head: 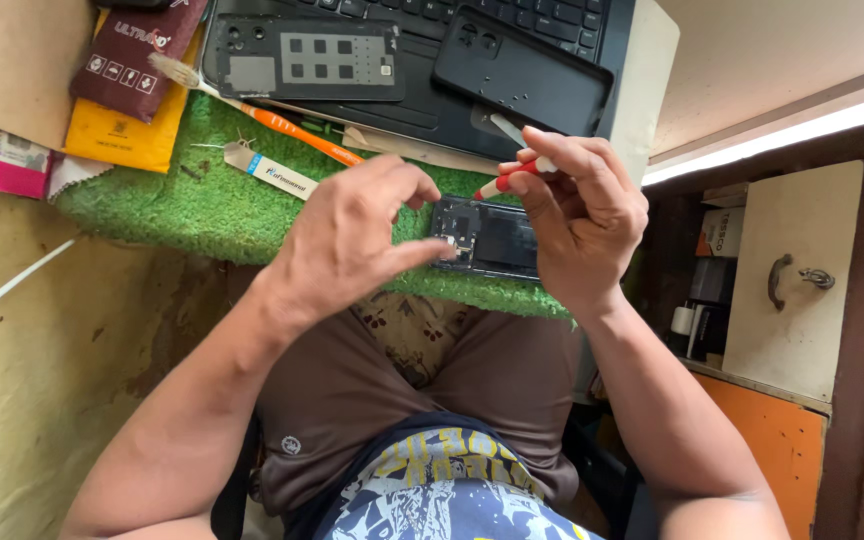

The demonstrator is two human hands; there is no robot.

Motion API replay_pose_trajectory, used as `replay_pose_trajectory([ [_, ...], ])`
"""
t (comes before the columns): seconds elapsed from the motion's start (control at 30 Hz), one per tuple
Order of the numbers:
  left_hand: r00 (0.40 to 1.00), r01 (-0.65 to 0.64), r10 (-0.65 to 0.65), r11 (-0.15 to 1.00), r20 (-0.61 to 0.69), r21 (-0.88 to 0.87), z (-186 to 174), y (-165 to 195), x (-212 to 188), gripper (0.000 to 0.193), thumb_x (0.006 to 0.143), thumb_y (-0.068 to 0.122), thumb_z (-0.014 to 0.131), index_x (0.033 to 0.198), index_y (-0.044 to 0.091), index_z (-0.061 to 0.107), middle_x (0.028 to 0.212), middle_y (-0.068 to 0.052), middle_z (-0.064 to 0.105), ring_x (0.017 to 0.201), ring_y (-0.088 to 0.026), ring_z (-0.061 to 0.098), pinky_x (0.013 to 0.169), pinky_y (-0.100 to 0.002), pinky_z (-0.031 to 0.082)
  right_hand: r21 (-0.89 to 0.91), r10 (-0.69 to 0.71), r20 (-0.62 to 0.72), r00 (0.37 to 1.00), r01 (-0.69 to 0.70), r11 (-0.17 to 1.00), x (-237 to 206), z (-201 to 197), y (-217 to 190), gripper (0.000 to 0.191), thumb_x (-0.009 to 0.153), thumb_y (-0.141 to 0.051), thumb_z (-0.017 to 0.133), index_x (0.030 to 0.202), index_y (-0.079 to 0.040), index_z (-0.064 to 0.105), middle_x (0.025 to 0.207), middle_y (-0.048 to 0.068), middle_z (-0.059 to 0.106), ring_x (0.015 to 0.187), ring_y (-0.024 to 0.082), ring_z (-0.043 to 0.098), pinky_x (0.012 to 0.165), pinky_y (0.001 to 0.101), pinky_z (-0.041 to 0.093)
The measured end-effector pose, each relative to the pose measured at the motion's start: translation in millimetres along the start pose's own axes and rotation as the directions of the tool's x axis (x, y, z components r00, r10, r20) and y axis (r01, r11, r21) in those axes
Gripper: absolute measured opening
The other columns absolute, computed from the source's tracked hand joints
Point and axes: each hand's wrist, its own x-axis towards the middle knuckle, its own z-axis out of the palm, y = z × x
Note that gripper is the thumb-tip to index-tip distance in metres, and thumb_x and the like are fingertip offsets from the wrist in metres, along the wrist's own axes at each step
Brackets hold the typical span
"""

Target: The person repairs a disassembled smartphone on a green mat at a workbench. They hold the phone chassis steady with one hand while using a red-handled screwdriver to unscrew and adjust internal components, repositioning the phone and handling small parts and covers throughout.

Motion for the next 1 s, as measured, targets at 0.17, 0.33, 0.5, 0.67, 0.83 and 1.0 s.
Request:
replay_pose_trajectory([
  [0.17,0.995,0.069,-0.075,0.994,0.062,0.087,9,4,-14,0.082,0.058,0.034,0.093,0.124,-0.004,0.061,0.102,-0.017,0.063,0.094,-0.038,0.065,0.079,-0.046,0.052,-0.025,-0.019,0.024,1.000,0.019,1.000,3,5,-3,0.030,0.107,0.005,0.071,0.136,0.000,0.065,0.120,0.010,0.064,0.101,0.016,0.076,0.085,0.0238,0.066],
  [0.33,0.995,0.077,-0.082,0.993,0.048,0.092,15,0,-14,0.075,0.061,0.031,0.094,0.122,-0.001,0.064,0.101,-0.015,0.062,0.093,-0.037,0.065,0.078,-0.047,0.052,-0.067,-0.018,0.036,0.999,0.020,0.998,2,5,-3,0.031,0.107,0.005,0.072,0.136,-0.001,0.065,0.123,0.010,0.065,0.100,0.016,0.076,0.084,0.0229,0.066],
  [0.5,0.998,0.062,-0.064,0.995,0.029,0.077,17,-2,-13,0.072,0.064,0.035,0.093,0.121,0.001,0.065,0.100,-0.013,0.062,0.091,-0.036,0.066,0.076,-0.046,0.052,-0.121,-0.041,0.048,0.998,0.047,0.992,3,5,-6,0.032,0.107,0.004,0.073,0.138,-0.002,0.065,0.120,0.011,0.065,0.101,0.016,0.076,0.087,0.0238,0.066],
  [0.67,0.999,0.033,-0.033,0.995,0.008,0.099,20,-3,-11,0.073,0.064,0.040,0.093,0.120,0.001,0.065,0.099,-0.013,0.063,0.091,-0.035,0.066,0.076,-0.046,0.053,-0.384,-0.211,0.064,0.975,0.219,0.897,5,6,-11,0.035,0.101,-0.001,0.083,0.133,-0.005,0.068,0.114,0.011,0.069,0.091,0.015,0.073,0.079,0.0248,0.062],
  [0.83,0.999,0.031,-0.032,0.995,0.005,0.092,19,-3,-11,0.073,0.063,0.038,0.093,0.120,0.002,0.065,0.098,-0.012,0.062,0.091,-0.035,0.066,0.076,-0.045,0.053,-0.384,-0.181,0.026,0.983,0.177,0.906,6,9,-13,0.037,0.102,0.000,0.084,0.135,-0.005,0.068,0.113,0.012,0.068,0.089,0.014,0.073,0.077,0.0245,0.064],
  [1.0,0.999,0.035,-0.035,0.995,0.005,0.096,20,-3,-11,0.074,0.062,0.038,0.094,0.120,0.002,0.065,0.098,-0.012,0.062,0.091,-0.034,0.066,0.076,-0.045,0.053,-0.415,-0.226,0.068,0.972,0.234,0.879,11,9,-16,0.037,0.100,-0.001,0.085,0.133,-0.005,0.069,0.110,0.012,0.069,0.092,0.017,0.073,0.077,0.0264,0.063],
])
